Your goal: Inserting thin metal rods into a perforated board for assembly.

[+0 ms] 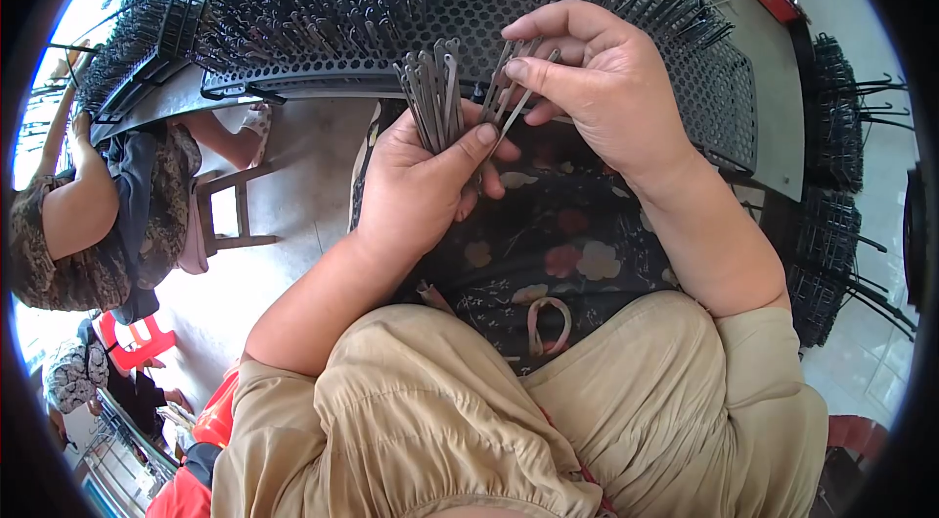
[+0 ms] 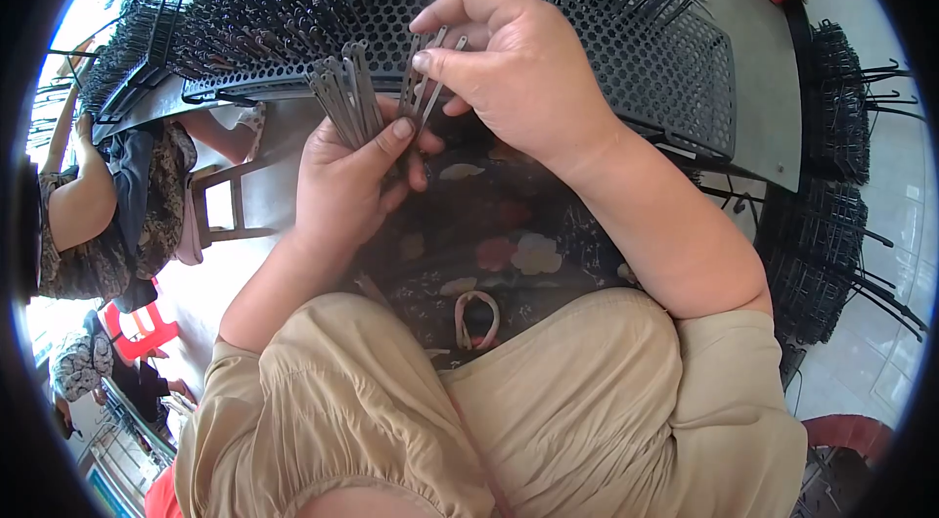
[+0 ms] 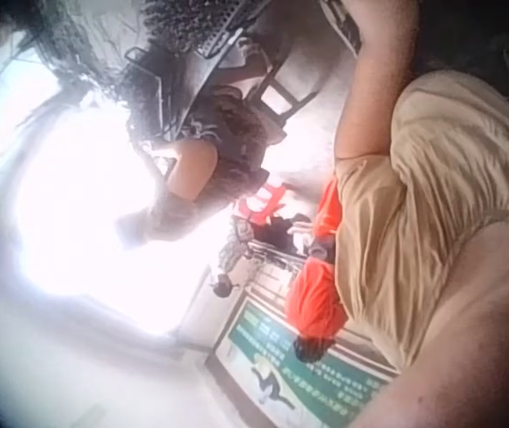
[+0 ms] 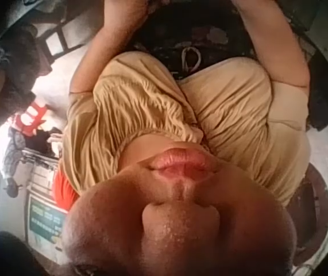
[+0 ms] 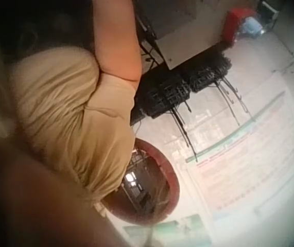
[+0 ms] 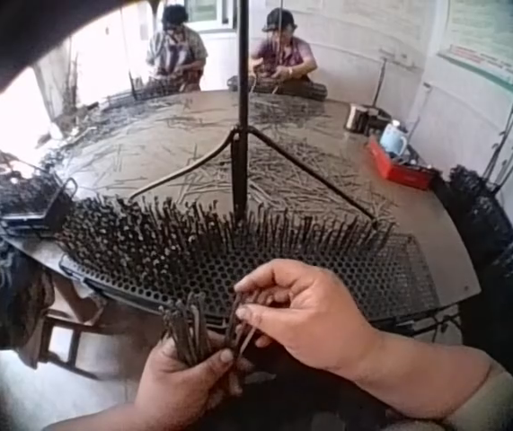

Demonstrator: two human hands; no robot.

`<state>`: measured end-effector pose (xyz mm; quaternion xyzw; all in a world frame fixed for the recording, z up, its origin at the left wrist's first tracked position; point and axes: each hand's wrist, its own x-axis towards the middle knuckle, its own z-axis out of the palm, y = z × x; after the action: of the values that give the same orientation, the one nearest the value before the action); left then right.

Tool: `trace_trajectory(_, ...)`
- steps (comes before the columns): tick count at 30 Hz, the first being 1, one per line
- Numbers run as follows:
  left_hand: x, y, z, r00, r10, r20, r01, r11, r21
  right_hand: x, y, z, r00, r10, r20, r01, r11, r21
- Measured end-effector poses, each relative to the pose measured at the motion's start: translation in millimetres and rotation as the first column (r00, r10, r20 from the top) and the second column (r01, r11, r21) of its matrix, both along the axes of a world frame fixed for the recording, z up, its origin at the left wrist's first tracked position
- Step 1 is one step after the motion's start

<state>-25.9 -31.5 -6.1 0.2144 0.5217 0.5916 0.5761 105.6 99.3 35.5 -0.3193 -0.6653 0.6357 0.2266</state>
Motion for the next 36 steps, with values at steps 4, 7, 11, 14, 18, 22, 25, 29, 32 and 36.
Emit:
trace_trajectory(4, -2, 1, 0, 1.000, -0.011, -0.015, 0.011, 1.000, 0.001, 0, 7, -2, 1.000, -0.006, -0.012, 0.006, 1.000, -0.016)
trace_trajectory(7, -6, 0, -3, 1.000, 0.009, -0.016, -0.009, 1.000, -0.006, 7, 34, 6, 0.991, -0.074, -0.114, 0.076, 0.997, 0.009)
trace_trajectory(11, -6, 2, -7, 1.000, 0.022, -0.009, -0.023, 0.999, -0.032, 6, 56, 14, 0.911, -0.315, -0.266, 0.344, 0.936, 0.069)
trace_trajectory(14, -6, 3, -7, 1.000, 0.022, 0.000, -0.022, 0.999, -0.037, 6, 60, 8, 0.900, -0.267, -0.344, 0.378, 0.871, 0.315)
trace_trajectory(18, -6, 4, -6, 1.000, 0.019, 0.011, -0.019, 0.999, -0.040, 1, 59, 0, 0.872, -0.276, -0.404, 0.418, 0.849, 0.323)
trace_trajectory(22, -6, 5, -7, 0.999, 0.029, 0.015, -0.028, 0.998, -0.049, -1, 62, -5, 0.881, -0.277, -0.383, 0.427, 0.815, 0.393)
trace_trajectory(25, -7, 6, -7, 0.999, 0.029, 0.013, -0.029, 0.998, -0.049, -1, 63, -4, 0.895, -0.251, -0.368, 0.406, 0.800, 0.441)
trace_trajectory(29, -6, 5, -7, 1.000, 0.024, 0.018, -0.023, 0.998, -0.060, -3, 56, 9, 0.940, -0.273, -0.207, 0.342, 0.736, 0.584)
trace_trajectory(32, -7, 4, -6, 0.999, 0.025, 0.020, -0.024, 0.999, -0.048, -7, 49, 25, 0.958, -0.239, -0.156, 0.271, 0.594, 0.757)
trace_trajectory(36, -7, 4, -7, 1.000, 0.025, 0.015, -0.025, 0.999, -0.047, -14, 51, 35, 0.977, -0.207, -0.054, 0.145, 0.455, 0.879)
